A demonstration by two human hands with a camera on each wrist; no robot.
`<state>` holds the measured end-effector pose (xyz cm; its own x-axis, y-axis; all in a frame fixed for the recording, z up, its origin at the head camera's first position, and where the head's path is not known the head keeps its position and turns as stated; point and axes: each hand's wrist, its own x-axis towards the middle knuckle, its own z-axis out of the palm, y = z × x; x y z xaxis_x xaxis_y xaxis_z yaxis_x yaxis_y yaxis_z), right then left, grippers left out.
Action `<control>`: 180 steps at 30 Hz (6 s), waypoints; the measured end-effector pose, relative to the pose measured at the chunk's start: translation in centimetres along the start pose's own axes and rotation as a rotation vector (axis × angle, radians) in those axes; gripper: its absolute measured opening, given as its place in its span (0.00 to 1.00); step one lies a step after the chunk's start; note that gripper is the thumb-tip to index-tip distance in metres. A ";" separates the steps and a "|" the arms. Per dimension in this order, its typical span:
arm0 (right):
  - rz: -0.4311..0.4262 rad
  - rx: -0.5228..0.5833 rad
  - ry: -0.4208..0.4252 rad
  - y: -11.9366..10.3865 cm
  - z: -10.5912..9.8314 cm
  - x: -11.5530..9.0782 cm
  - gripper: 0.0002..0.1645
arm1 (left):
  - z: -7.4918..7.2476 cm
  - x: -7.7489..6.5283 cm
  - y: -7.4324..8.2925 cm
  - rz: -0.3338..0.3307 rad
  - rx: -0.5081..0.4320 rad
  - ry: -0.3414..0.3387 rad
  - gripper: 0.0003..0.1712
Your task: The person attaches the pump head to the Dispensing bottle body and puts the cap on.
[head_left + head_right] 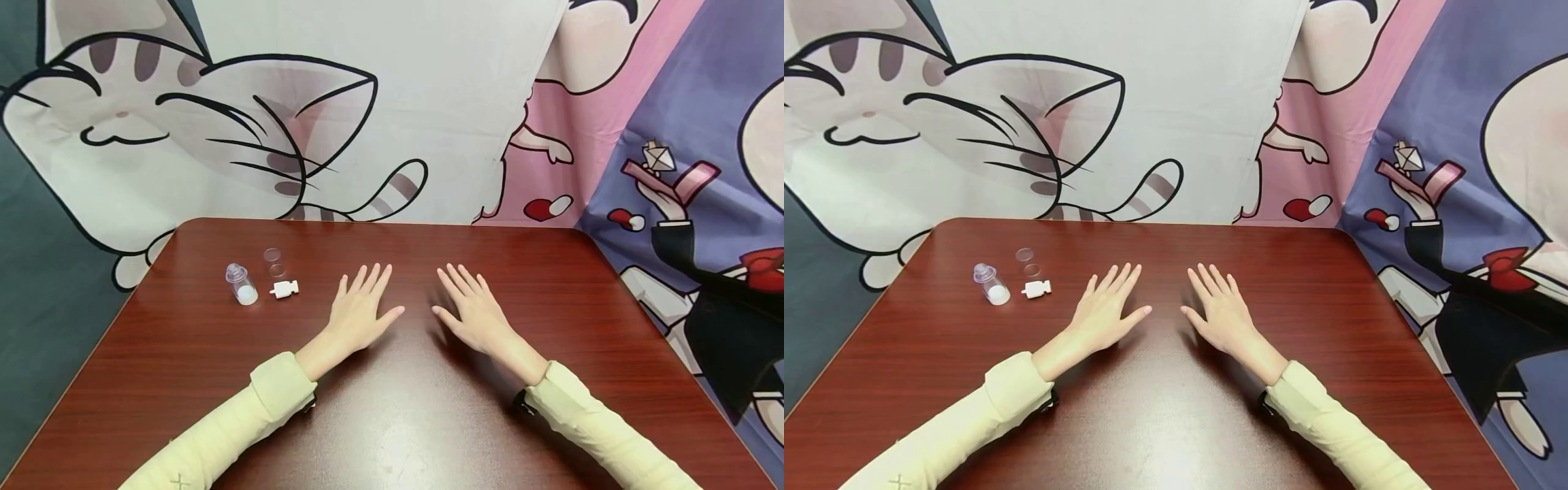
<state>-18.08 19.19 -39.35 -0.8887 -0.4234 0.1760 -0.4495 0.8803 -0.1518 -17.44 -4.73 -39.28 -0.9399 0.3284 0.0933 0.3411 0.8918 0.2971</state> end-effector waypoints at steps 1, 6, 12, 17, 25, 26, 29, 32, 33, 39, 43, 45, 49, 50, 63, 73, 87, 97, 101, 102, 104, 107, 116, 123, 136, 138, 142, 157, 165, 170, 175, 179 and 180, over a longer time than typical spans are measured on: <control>0.001 0.001 -0.003 -0.1 0.0 0.0 0.41 | -0.1 0.0 0.0 -0.002 0.000 -0.002 0.44; -0.003 0.015 0.017 -0.3 0.3 0.2 0.39 | -0.3 -0.1 -0.2 -0.003 -0.014 0.000 0.43; -0.010 0.050 0.055 -0.7 0.4 0.5 0.37 | -0.4 -0.2 -0.5 -0.003 -0.024 0.032 0.41; -0.025 0.073 0.081 -1.3 0.4 0.9 0.36 | -0.5 -0.3 -0.7 -0.007 -0.043 0.064 0.40; -0.081 0.100 0.175 -2.2 0.4 1.8 0.31 | -0.9 -0.3 -0.9 -0.024 -0.050 0.096 0.38; -0.084 0.105 0.185 -2.3 0.4 1.9 0.31 | -1.0 -0.3 -0.9 -0.026 -0.054 0.100 0.38; -0.093 0.112 0.208 -2.6 0.4 2.2 0.29 | -1.0 -0.3 -1.0 -0.027 -0.065 0.108 0.38; -0.099 0.127 0.219 -2.8 0.5 2.6 0.28 | -1.1 -0.4 -1.1 -0.027 -0.066 0.129 0.37; -0.101 0.130 0.222 -2.9 0.6 2.7 0.27 | -1.1 -0.4 -1.2 -0.028 -0.067 0.138 0.37; -0.118 0.159 0.245 -3.7 0.7 3.5 0.25 | -1.3 -0.5 -1.5 -0.027 -0.105 0.203 0.34; -0.132 0.168 0.251 -4.5 0.6 4.2 0.24 | -1.3 -0.4 -1.7 -0.039 -0.147 0.216 0.33; -0.141 0.171 0.251 -4.9 0.6 4.4 0.24 | -1.3 -0.4 -1.8 -0.050 -0.152 0.219 0.33; -0.162 0.172 0.258 -5.6 0.7 4.9 0.24 | -1.3 -0.5 -2.0 -0.074 -0.144 0.235 0.32; -0.166 0.173 0.260 -5.7 0.7 5.0 0.24 | -1.3 -0.6 -2.1 -0.079 -0.141 0.240 0.32; -0.160 0.200 0.229 -7.4 0.9 6.1 0.22 | -1.7 -1.2 -3.1 -0.103 -0.162 0.321 0.25; -0.185 0.288 0.241 -8.5 0.8 7.1 0.19 | -2.1 -1.3 -3.7 -0.120 -0.229 0.350 0.25; -0.151 0.368 0.208 -9.6 0.9 8.8 0.12 | -3.1 -1.7 -5.5 -0.154 -0.286 0.445 0.25; -0.155 0.398 0.182 -10.9 0.9 10.3 0.12 | -3.8 -1.5 -6.4 -0.187 -0.302 0.503 0.29; -0.159 0.404 0.185 -11.5 0.8 10.9 0.11 | -4.0 -1.5 -6.6 -0.192 -0.304 0.519 0.28; -0.160 0.404 0.186 -11.6 0.8 11.0 0.11 | -4.1 -1.5 -6.7 -0.189 -0.308 0.526 0.28; -0.163 0.404 0.185 -11.8 0.8 11.2 0.10 | -4.3 -1.5 -6.8 -0.186 -0.322 0.542 0.27; -0.169 0.404 0.185 -12.1 0.8 11.6 0.10 | -4.5 -1.5 -7.1 -0.185 -0.346 0.575 0.25; -0.153 0.413 0.173 -12.8 1.1 12.4 0.10 | -4.8 -1.6 -8.2 -0.208 -0.362 0.641 0.23; -0.151 0.434 0.165 -13.4 1.3 13.1 0.11 | -5.4 -1.8 -9.0 -0.222 -0.379 0.696 0.22; -0.160 0.492 0.137 -14.6 1.7 14.3 0.13 | -6.1 -2.5 -10.3 -0.242 -0.405 0.823 0.22; -0.159 0.504 0.132 -14.7 1.8 14.4 0.13 | -6.2 -2.6 -10.5 -0.239 -0.407 0.838 0.22; -0.156 0.516 0.115 -14.8 2.0 14.7 0.13 | -6.4 -2.7 -11.1 -0.229 -0.398 0.872 0.23; -0.168 0.510 0.088 -15.5 2.5 15.8 0.14 | -7.0 -3.7 -12.9 -0.316 -0.386 0.890 0.25; -0.164 0.510 0.068 -15.7 2.9 16.3 0.14 | -7.2 -4.2 -13.9 -0.332 -0.396 0.912 0.26; -0.173 0.524 0.047 -15.8 3.3 16.7 0.14 | -7.2 -4.6 -14.5 -0.389 -0.447 0.877 0.29; -0.182 0.536 0.037 -16.1 3.6 16.7 0.15 | -7.2 -5.0 -15.0 -0.471 -0.500 0.809 0.32; -0.189 0.536 0.046 -16.2 3.7 16.8 0.15 | -7.1 -5.3 -15.3 -0.516 -0.533 0.751 0.35; -0.191 0.535 0.045 -16.3 3.7 16.8 0.15 | -7.1 -5.3 -15.4 -0.524 -0.541 0.741 0.35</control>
<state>-26.05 -3.02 -37.51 -0.7875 -0.5448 0.2881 -0.5957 0.5531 -0.5825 -17.80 -22.39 -37.60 -0.8042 -0.4921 0.3333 0.0098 0.5497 0.8353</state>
